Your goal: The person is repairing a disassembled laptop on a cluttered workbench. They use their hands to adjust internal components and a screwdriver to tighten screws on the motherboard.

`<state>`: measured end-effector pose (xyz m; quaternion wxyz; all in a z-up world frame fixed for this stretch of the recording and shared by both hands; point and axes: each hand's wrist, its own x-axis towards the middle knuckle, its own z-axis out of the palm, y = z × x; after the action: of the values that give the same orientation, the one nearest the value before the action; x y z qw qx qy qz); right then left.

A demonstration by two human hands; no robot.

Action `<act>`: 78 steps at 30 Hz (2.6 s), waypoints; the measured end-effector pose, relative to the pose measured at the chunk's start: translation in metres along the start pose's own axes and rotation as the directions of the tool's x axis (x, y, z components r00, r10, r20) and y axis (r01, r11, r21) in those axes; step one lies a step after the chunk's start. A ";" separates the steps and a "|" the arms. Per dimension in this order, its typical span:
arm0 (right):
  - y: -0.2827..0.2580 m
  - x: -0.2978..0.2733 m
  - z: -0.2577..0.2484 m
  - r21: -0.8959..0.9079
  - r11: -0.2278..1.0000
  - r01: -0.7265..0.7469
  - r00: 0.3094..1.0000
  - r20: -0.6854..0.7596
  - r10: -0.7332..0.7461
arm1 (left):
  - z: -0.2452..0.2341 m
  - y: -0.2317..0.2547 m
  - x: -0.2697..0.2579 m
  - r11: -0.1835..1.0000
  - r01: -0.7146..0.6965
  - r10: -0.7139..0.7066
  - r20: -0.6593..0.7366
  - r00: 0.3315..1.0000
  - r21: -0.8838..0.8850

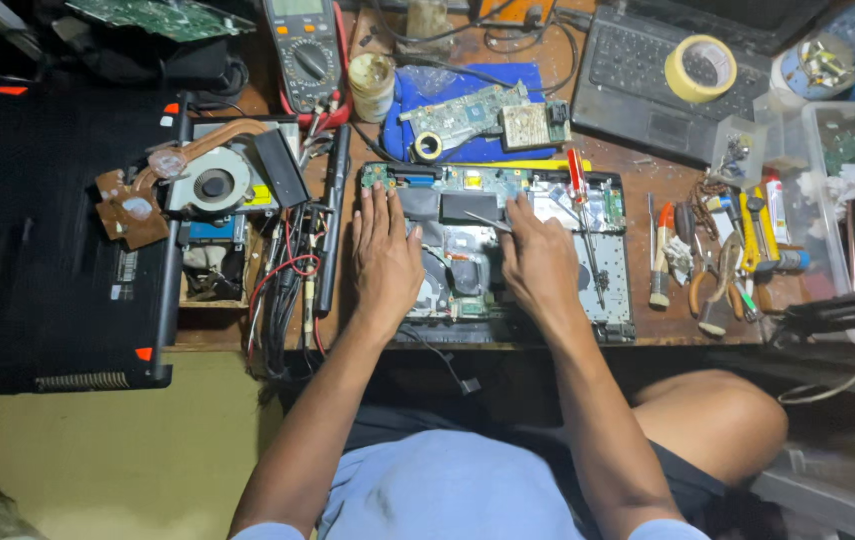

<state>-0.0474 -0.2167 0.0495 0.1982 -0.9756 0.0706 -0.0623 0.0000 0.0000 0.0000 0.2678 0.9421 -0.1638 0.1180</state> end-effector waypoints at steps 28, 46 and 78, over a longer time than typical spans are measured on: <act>0.027 -0.070 -0.039 0.313 0.949 -0.041 0.999 -0.010 0.046 | -0.030 0.018 -0.049 0.975 -0.078 0.067 -0.063 0.996 -0.207; 0.105 0.037 0.038 0.142 0.977 -0.161 0.953 -0.236 0.192 | -0.023 0.013 -0.057 0.975 -0.064 0.019 -0.205 0.979 -0.214; 0.070 -0.037 -0.045 0.362 0.929 -0.085 0.959 -0.223 0.174 | -0.026 0.013 -0.053 0.961 -0.095 0.026 -0.258 0.966 -0.258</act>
<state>-0.0985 -0.2912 0.0596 0.3609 -0.9024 0.1475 -0.1832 -0.0572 0.0167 0.0107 0.4079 0.8689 -0.1718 0.2216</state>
